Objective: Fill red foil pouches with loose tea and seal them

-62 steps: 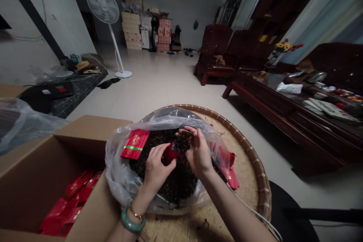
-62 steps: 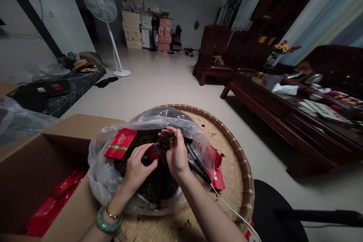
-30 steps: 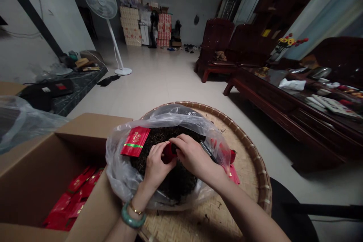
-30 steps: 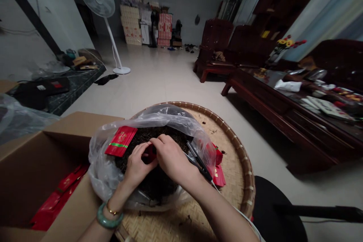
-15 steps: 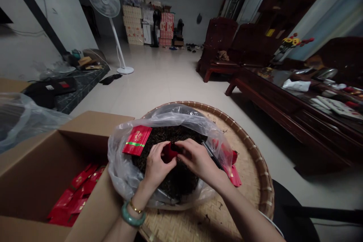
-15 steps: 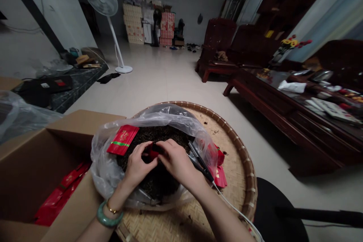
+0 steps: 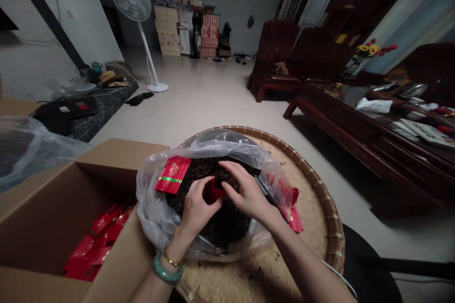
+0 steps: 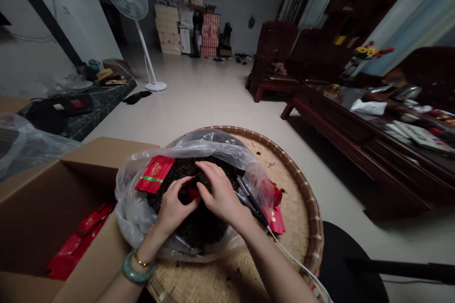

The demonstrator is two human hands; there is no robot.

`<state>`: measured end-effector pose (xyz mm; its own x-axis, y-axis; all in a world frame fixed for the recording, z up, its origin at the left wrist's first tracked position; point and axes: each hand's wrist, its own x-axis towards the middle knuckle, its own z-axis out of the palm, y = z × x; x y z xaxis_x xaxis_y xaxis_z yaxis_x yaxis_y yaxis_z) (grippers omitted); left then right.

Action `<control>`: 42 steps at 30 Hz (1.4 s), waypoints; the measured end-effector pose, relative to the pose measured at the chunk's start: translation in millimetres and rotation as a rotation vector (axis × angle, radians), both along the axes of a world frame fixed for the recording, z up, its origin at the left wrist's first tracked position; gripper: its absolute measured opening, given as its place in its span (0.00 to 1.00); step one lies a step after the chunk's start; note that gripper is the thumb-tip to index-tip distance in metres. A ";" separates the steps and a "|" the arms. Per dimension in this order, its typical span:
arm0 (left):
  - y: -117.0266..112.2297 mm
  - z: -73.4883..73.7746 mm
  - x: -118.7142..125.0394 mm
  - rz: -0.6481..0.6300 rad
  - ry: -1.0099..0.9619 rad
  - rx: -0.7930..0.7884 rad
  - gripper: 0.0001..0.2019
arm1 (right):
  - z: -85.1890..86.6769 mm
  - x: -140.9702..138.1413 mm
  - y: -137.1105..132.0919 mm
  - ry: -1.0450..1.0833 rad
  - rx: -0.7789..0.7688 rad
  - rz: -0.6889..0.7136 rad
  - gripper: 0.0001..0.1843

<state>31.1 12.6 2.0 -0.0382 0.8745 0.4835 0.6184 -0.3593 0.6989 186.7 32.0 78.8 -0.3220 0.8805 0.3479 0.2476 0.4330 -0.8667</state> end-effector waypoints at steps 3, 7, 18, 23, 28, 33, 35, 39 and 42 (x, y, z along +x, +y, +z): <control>0.2 0.7 0.8 0.008 0.001 0.008 0.19 | -2.5 -2.6 9.8 -0.066 -0.029 0.159 0.24; -0.4 2.7 -0.1 -0.003 -0.011 -0.008 0.18 | -0.9 -4.2 12.9 -0.114 -0.013 0.139 0.20; -0.2 -1.8 -2.9 -0.031 -0.051 -0.068 0.24 | -3.5 -2.9 -15.3 -0.382 0.255 -0.010 0.10; -0.1 1.6 -1.0 -0.033 -0.050 -0.034 0.20 | -17.2 -17.3 -18.3 -0.541 0.423 -0.220 0.07; -0.7 8.5 0.0 -0.044 -0.050 -0.030 0.20 | -16.0 -19.3 -17.5 -0.523 0.356 -0.355 0.09; -2.0 7.7 -0.2 -0.061 -0.057 -0.031 0.19 | -10.1 -15.8 -17.2 -0.668 0.268 -0.266 0.12; -2.1 5.9 -1.4 -0.074 -0.059 -0.037 0.19 | -6.8 -12.8 -18.1 -0.649 0.251 -0.211 0.14; -2.1 3.5 -3.8 -0.106 -0.071 -0.045 0.21 | -4.4 -8.1 -21.5 -0.581 0.326 -0.160 0.11; -2.2 3.3 -3.2 -0.112 -0.100 -0.068 0.21 | -10.6 -8.8 -22.3 -0.665 0.332 -0.090 0.10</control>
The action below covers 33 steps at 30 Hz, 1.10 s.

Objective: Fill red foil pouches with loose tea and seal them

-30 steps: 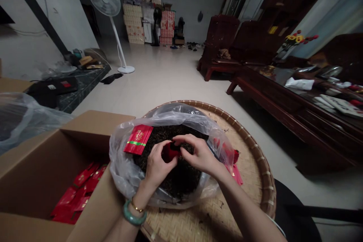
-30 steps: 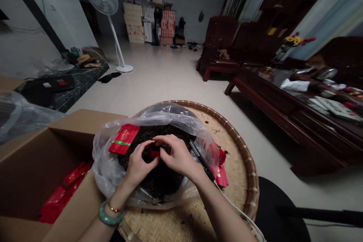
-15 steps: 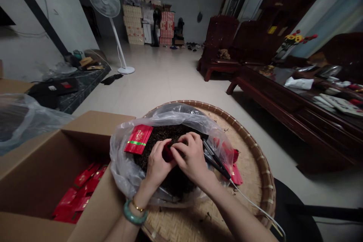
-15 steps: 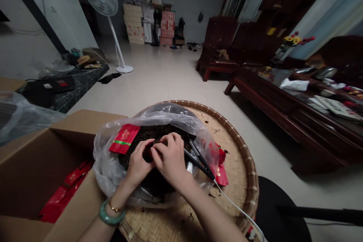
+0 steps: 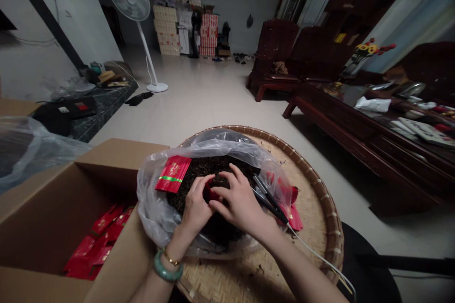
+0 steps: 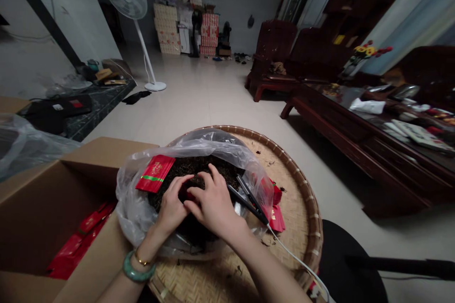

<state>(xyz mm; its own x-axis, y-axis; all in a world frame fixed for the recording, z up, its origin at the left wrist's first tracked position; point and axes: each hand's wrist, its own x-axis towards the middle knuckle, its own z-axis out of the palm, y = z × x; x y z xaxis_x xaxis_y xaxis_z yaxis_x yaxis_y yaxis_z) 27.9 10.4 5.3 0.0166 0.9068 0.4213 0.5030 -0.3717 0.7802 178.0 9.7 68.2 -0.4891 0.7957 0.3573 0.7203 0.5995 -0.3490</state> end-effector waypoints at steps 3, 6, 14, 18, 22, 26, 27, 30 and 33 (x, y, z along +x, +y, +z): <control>-0.1 0.3 0.4 -0.013 -0.025 -0.040 0.22 | -6.4 -0.2 2.8 -0.025 -0.030 -0.003 0.08; 0.3 1.8 -2.6 -0.038 -0.083 -0.100 0.22 | -6.8 4.8 6.9 0.028 -0.069 -0.014 0.09; 6.1 25.2 -23.8 -0.409 -0.245 -0.330 0.14 | -0.1 21.6 5.5 0.068 -0.206 0.083 0.07; 9.6 26.4 -23.3 -0.343 -0.278 -0.314 0.06 | 7.4 20.8 -0.4 -0.070 -0.194 0.124 0.08; 10.9 21.7 -14.4 -0.163 -0.350 -0.331 0.06 | 9.3 18.2 -0.4 -0.178 -0.176 0.112 0.11; 13.5 21.8 -5.0 -0.101 -0.517 -0.353 0.10 | 6.8 18.8 4.6 -0.048 -0.146 0.018 0.09; 14.1 22.5 -2.6 -0.096 -0.561 -0.354 0.11 | 6.3 19.2 6.1 0.021 -0.151 0.001 0.08; 15.1 24.5 4.4 -0.085 -0.628 -0.328 0.11 | 5.5 20.0 11.2 0.191 -0.213 0.006 0.07; 13.9 24.7 10.2 -0.082 -0.633 -0.284 0.10 | 6.0 21.3 16.7 0.203 -0.304 0.022 0.14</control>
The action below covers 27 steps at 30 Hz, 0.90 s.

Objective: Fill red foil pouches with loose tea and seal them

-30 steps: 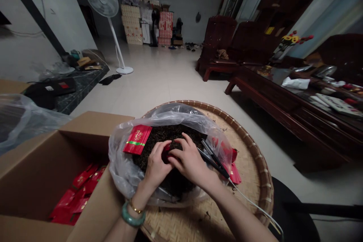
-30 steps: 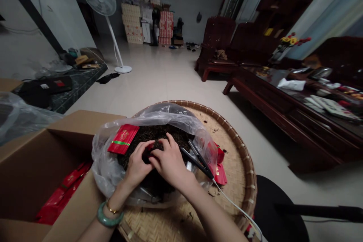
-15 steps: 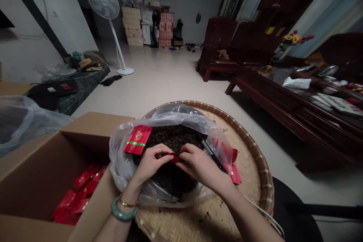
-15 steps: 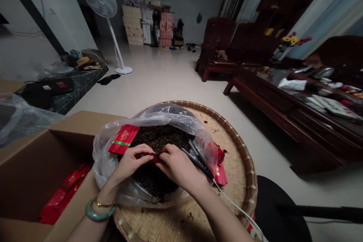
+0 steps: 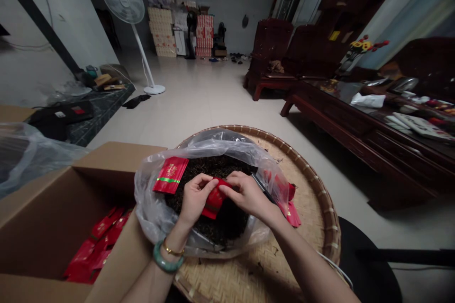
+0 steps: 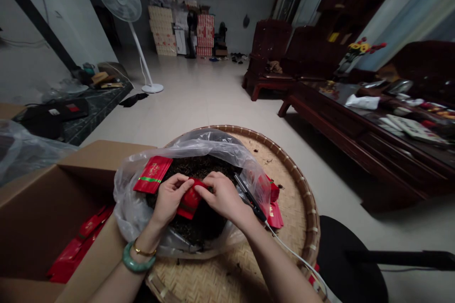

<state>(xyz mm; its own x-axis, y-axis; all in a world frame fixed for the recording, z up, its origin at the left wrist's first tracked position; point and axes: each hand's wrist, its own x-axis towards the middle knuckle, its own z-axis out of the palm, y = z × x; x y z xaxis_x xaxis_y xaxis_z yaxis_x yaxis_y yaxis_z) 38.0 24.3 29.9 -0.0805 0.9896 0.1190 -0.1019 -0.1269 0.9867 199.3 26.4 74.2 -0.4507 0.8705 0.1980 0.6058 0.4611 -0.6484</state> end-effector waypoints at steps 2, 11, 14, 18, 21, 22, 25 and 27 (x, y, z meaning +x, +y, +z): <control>-1.4 -2.3 2.8 0.013 0.003 -0.001 0.10 | 1.0 1.3 2.6 -0.026 -0.036 0.016 0.17; -4.5 -19.4 13.0 0.092 -0.075 -0.107 0.14 | -16.8 -5.1 -1.8 0.362 -0.126 -0.247 0.11; -7.6 -14.2 13.4 0.048 -0.129 -0.160 0.16 | -28.8 -5.7 -2.7 0.540 -0.319 -0.291 0.13; -15.4 -3.4 10.1 -0.290 -0.153 -0.306 0.25 | -34.1 -0.2 -1.8 0.694 -0.511 -0.329 0.19; -20.9 -1.5 7.7 -0.437 -0.037 -0.379 0.20 | -32.2 6.1 -0.1 0.747 -0.530 -0.348 0.20; -22.1 -2.3 7.1 -0.451 -0.006 -0.392 0.17 | -31.2 8.2 0.4 0.752 -0.530 -0.352 0.20; -23.1 -6.6 5.6 -0.460 0.051 -0.398 0.11 | -28.0 12.9 1.2 0.774 -0.530 -0.358 0.20; -22.3 -9.1 3.8 -0.457 0.089 -0.396 0.09 | -26.9 14.0 0.8 0.793 -0.531 -0.359 0.20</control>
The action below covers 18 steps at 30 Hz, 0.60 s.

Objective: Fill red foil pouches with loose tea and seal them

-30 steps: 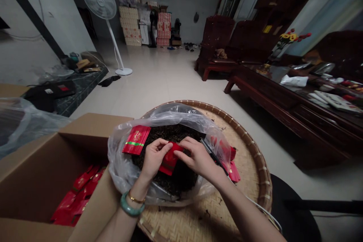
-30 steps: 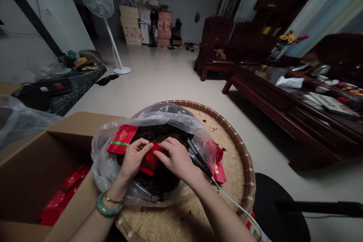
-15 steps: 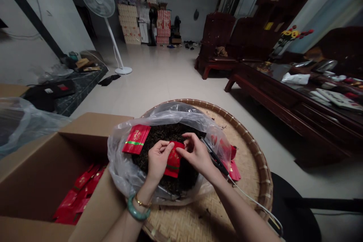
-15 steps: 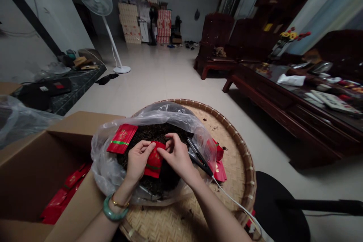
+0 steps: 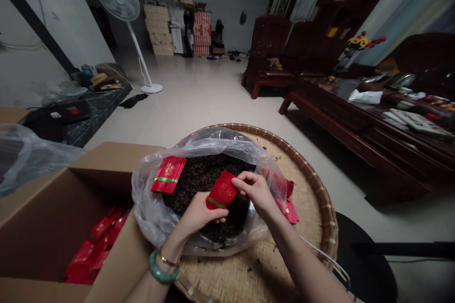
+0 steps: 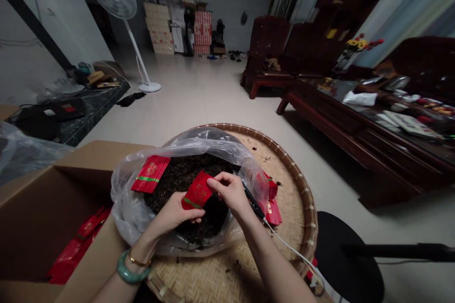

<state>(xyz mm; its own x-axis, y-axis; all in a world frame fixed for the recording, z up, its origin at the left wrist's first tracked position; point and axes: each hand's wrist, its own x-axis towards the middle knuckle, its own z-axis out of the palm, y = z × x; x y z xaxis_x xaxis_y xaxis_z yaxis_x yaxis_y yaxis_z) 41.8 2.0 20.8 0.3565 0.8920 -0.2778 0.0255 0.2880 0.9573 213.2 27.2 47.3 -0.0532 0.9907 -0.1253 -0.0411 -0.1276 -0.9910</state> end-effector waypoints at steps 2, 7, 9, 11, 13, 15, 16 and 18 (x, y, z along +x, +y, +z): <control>1.4 -1.4 -2.7 0.000 0.037 0.009 0.08 | -0.3 -0.2 -1.1 0.018 0.008 -0.010 0.20; 6.3 2.6 -10.7 0.003 0.130 0.141 0.09 | -2.9 -0.9 -6.5 -0.003 0.091 -0.004 0.19; 8.7 7.3 -12.3 0.048 0.096 0.210 0.19 | -1.7 -0.9 -9.6 -0.092 0.161 0.043 0.17; 10.5 11.9 -11.9 0.100 0.025 0.221 0.23 | 0.9 -1.6 -12.9 -0.208 0.262 0.082 0.13; 11.2 14.4 -9.4 0.142 -0.004 0.207 0.15 | 3.3 -2.9 -15.6 -0.292 0.341 0.085 0.10; 10.3 13.8 -5.4 0.186 -0.008 0.188 0.11 | 4.0 -4.0 -17.4 -0.302 0.347 0.066 0.08; 9.2 12.5 -3.2 0.211 -0.018 0.169 0.12 | 3.3 -4.2 -17.8 -0.276 0.314 0.062 0.08; 6.3 8.6 0.7 0.254 -0.063 0.122 0.14 | 0.3 -4.0 -18.2 -0.179 0.198 0.077 0.11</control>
<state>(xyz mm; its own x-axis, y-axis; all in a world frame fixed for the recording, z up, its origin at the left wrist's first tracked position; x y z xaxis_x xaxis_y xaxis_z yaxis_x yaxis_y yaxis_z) 42.5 8.3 29.4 0.1303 0.9805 -0.1473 -0.0929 0.1599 0.9827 209.2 9.0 47.6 -0.1241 0.9907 0.0560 0.1390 0.0733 -0.9876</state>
